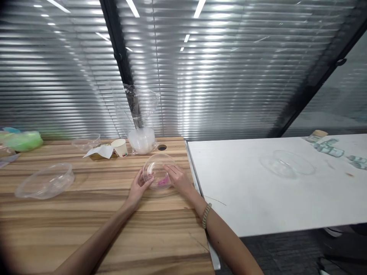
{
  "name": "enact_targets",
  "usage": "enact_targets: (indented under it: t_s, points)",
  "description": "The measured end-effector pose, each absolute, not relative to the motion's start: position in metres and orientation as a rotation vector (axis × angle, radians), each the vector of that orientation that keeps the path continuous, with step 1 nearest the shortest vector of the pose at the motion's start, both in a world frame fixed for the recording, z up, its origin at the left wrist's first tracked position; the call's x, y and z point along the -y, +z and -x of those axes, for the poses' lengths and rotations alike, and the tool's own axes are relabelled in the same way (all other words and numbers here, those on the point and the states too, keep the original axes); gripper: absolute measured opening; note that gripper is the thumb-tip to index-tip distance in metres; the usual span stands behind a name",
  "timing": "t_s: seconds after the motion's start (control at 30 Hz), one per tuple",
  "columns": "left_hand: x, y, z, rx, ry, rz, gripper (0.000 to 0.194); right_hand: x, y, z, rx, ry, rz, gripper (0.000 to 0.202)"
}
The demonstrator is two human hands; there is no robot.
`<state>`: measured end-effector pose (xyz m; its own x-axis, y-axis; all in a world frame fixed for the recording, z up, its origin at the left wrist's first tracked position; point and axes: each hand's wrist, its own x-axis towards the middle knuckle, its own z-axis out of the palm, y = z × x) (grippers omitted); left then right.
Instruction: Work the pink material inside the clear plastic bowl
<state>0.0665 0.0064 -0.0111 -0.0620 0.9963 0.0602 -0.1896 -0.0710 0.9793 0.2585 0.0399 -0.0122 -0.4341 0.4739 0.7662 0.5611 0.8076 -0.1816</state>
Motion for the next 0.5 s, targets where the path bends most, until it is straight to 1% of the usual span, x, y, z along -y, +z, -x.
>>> enact_targets:
  t_s: [0.17, 0.3, 0.37, 0.5]
  points:
    - [-0.008, -0.008, -0.068, -1.055, 1.397, -1.130, 0.074, -0.041, -0.007, -0.268, 1.971, -0.198, 0.744, 0.036]
    - [-0.010, -0.008, -0.067, -1.021, 1.400, -1.108, 0.067, -0.046, 0.001, -0.281, 1.762, -0.256, 0.834, 0.030]
    - [-0.010, -0.007, -0.066, -0.998, 1.395, -1.071, 0.066, -0.049, 0.007, -0.288, 1.683, -0.228, 0.921, 0.027]
    - [-0.011, -0.005, -0.065, -0.892, 1.403, -0.995, 0.064, -0.041, 0.015, -0.303, 1.625, -0.042, 1.166, 0.023]
